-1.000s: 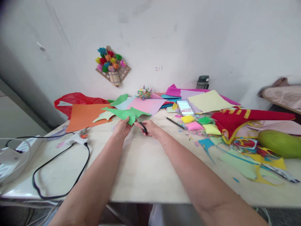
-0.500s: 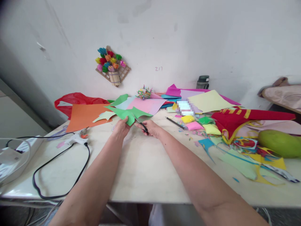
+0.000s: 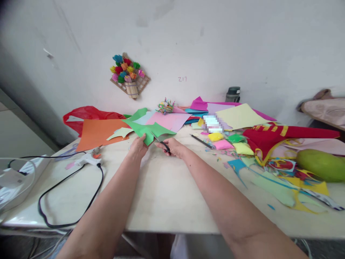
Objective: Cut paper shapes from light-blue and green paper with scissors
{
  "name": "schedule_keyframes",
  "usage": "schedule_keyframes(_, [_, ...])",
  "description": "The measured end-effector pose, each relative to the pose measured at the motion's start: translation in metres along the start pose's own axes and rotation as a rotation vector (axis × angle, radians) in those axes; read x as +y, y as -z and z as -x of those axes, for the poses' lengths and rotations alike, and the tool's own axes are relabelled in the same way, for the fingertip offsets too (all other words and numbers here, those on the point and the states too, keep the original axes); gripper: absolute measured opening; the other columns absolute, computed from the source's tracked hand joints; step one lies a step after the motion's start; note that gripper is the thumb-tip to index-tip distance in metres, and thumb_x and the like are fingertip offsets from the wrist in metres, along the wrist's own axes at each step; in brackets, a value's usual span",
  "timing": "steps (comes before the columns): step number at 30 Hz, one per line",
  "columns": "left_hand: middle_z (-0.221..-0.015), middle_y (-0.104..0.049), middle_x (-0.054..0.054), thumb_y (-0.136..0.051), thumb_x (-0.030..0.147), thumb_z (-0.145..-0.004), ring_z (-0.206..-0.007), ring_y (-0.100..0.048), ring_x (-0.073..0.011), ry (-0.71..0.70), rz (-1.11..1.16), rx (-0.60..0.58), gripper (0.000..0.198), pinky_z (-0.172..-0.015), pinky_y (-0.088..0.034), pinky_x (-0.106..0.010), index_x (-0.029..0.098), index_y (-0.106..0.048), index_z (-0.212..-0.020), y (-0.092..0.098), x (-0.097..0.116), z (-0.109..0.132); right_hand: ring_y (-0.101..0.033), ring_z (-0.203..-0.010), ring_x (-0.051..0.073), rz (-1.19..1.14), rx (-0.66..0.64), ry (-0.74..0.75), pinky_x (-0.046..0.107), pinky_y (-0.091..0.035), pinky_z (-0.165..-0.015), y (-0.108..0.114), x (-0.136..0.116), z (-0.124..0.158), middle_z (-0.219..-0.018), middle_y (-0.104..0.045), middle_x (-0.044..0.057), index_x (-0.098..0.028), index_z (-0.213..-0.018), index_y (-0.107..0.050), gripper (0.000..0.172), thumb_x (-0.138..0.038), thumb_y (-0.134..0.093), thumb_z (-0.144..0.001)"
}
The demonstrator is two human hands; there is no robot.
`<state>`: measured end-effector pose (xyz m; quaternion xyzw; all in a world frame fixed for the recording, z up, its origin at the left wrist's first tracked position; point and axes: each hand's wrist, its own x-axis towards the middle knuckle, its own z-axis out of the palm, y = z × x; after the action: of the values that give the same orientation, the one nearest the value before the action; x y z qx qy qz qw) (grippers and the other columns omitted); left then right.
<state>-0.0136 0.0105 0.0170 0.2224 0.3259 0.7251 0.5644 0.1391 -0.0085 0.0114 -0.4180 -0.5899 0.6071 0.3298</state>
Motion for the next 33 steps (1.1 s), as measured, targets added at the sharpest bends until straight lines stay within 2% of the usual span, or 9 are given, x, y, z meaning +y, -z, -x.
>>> schedule_keyframes(8, [-0.073, -0.065, -0.003, -0.05, 0.009, -0.08, -0.063, -0.063, -0.0134, 0.017, -0.036, 0.067, 0.009, -0.072, -0.054, -0.035, 0.014, -0.058, -0.081, 0.0, 0.002, -0.001, -0.036, -0.031, 0.003, 0.016, -0.041, -0.001, 0.015, -0.023, -0.03, 0.001, -0.003, 0.003, -0.044, -0.045, -0.006, -0.014, -0.067, -0.049, 0.026, -0.035, -0.064, -0.071])
schedule_keyframes(16, [-0.066, -0.064, -0.002, -0.05, 0.011, -0.081, -0.063, -0.063, -0.0145, 0.025, -0.058, 0.055, 0.01, -0.073, -0.054, -0.037, 0.016, -0.057, -0.076, 0.004, 0.005, -0.001, -0.037, -0.031, 0.002, 0.086, -0.071, -0.004, 0.014, -0.017, -0.027, 0.004, -0.008, 0.01, -0.049, -0.048, -0.005, -0.014, -0.072, -0.052, 0.029, -0.041, -0.061, -0.073])
schedule_keyframes(22, [-0.066, -0.063, -0.003, -0.052, 0.011, -0.08, -0.07, -0.064, -0.0169, 0.029, -0.074, 0.054, 0.008, -0.075, -0.054, -0.039, 0.016, -0.057, -0.077, 0.004, 0.007, 0.0, -0.038, -0.031, 0.002, 0.073, -0.104, -0.024, 0.013, -0.019, -0.027, 0.005, -0.008, 0.011, -0.05, -0.049, -0.005, -0.013, -0.076, -0.053, 0.029, -0.041, -0.06, -0.074])
schedule_keyframes(28, [-0.07, -0.064, -0.002, -0.056, 0.014, -0.078, -0.068, -0.064, -0.0153, 0.025, -0.08, 0.046, 0.005, -0.07, -0.055, -0.037, 0.016, -0.057, -0.082, 0.004, 0.005, -0.001, -0.039, -0.03, 0.003, 0.061, -0.119, 0.006, 0.013, -0.014, -0.024, 0.003, -0.007, 0.01, -0.049, -0.049, -0.005, -0.013, -0.076, -0.053, 0.029, -0.041, -0.059, -0.075])
schedule_keyframes(33, [-0.068, -0.063, 0.0, -0.055, 0.012, -0.077, -0.061, -0.062, -0.0125, 0.007, -0.112, 0.027, 0.006, -0.068, -0.055, -0.033, 0.016, -0.056, -0.081, 0.005, 0.003, -0.001, -0.04, -0.031, 0.003, 0.035, -0.125, 0.025, 0.014, -0.015, -0.023, 0.001, -0.005, 0.008, -0.05, -0.05, -0.004, -0.013, -0.077, -0.052, 0.029, -0.042, -0.057, -0.077])
